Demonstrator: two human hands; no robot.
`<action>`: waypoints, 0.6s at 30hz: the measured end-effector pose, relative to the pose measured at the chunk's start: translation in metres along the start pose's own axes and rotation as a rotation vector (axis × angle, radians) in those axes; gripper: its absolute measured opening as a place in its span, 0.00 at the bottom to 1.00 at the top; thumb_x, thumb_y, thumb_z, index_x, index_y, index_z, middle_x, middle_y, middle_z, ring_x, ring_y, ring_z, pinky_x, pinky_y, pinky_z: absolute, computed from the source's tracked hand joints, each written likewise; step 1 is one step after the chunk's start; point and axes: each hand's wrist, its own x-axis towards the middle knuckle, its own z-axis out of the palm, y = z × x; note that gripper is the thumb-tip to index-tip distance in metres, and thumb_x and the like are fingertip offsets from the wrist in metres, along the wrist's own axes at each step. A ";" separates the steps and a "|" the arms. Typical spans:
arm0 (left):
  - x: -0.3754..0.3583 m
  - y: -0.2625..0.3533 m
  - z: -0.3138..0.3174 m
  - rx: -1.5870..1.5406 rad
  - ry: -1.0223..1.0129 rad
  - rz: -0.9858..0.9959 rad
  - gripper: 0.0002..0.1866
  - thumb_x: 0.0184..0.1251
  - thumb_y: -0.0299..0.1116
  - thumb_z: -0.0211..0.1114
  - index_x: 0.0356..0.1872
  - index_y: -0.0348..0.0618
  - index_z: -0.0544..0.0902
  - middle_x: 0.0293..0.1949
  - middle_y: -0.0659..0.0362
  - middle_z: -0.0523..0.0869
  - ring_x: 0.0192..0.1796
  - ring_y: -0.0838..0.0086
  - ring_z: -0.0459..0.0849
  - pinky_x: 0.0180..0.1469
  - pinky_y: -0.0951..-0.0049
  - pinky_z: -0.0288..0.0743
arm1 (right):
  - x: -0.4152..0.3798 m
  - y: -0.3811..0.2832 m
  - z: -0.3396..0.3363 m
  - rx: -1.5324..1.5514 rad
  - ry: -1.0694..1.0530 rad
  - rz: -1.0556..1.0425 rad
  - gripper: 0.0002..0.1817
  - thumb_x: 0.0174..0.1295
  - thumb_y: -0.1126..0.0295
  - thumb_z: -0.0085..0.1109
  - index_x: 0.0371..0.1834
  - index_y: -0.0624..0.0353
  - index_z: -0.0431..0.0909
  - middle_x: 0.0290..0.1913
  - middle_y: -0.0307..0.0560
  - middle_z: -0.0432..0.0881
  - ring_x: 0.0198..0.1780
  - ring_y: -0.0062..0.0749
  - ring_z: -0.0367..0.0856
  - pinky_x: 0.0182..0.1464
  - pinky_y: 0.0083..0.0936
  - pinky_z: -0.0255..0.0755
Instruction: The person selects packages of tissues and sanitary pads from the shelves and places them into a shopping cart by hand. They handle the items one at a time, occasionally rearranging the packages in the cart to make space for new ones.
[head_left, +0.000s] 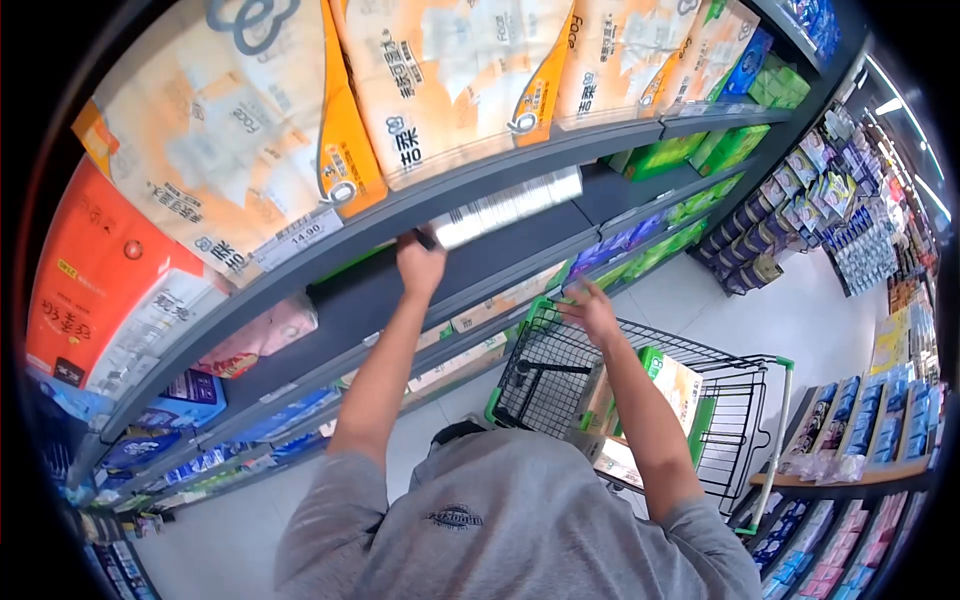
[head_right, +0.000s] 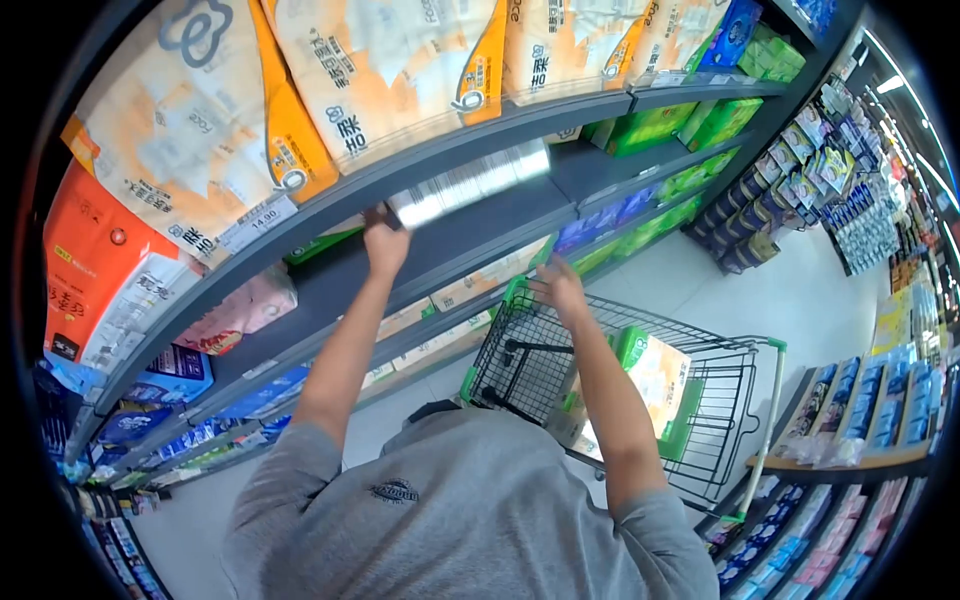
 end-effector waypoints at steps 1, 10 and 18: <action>-0.005 0.008 -0.005 -0.009 -0.060 0.087 0.29 0.55 0.38 0.66 0.56 0.37 0.69 0.52 0.40 0.75 0.56 0.44 0.72 0.57 0.57 0.67 | 0.016 -0.014 0.013 0.201 0.001 -0.034 0.40 0.64 0.53 0.53 0.73 0.58 0.47 0.66 0.60 0.61 0.59 0.53 0.72 0.59 0.42 0.67; -0.018 0.019 -0.023 0.240 -0.310 0.250 0.49 0.46 0.39 0.72 0.70 0.46 0.54 0.67 0.40 0.58 0.68 0.48 0.60 0.66 0.58 0.61 | 0.058 -0.068 0.050 0.382 0.149 -0.106 0.41 0.64 0.39 0.43 0.72 0.57 0.50 0.70 0.56 0.58 0.67 0.61 0.60 0.66 0.50 0.55; -0.018 0.066 -0.041 0.073 -0.344 0.620 0.43 0.42 0.37 0.75 0.61 0.36 0.63 0.58 0.42 0.69 0.65 0.45 0.64 0.66 0.52 0.58 | 0.034 -0.100 0.038 0.587 -0.131 -0.347 0.25 0.68 0.50 0.44 0.56 0.58 0.72 0.55 0.48 0.78 0.58 0.40 0.74 0.60 0.40 0.65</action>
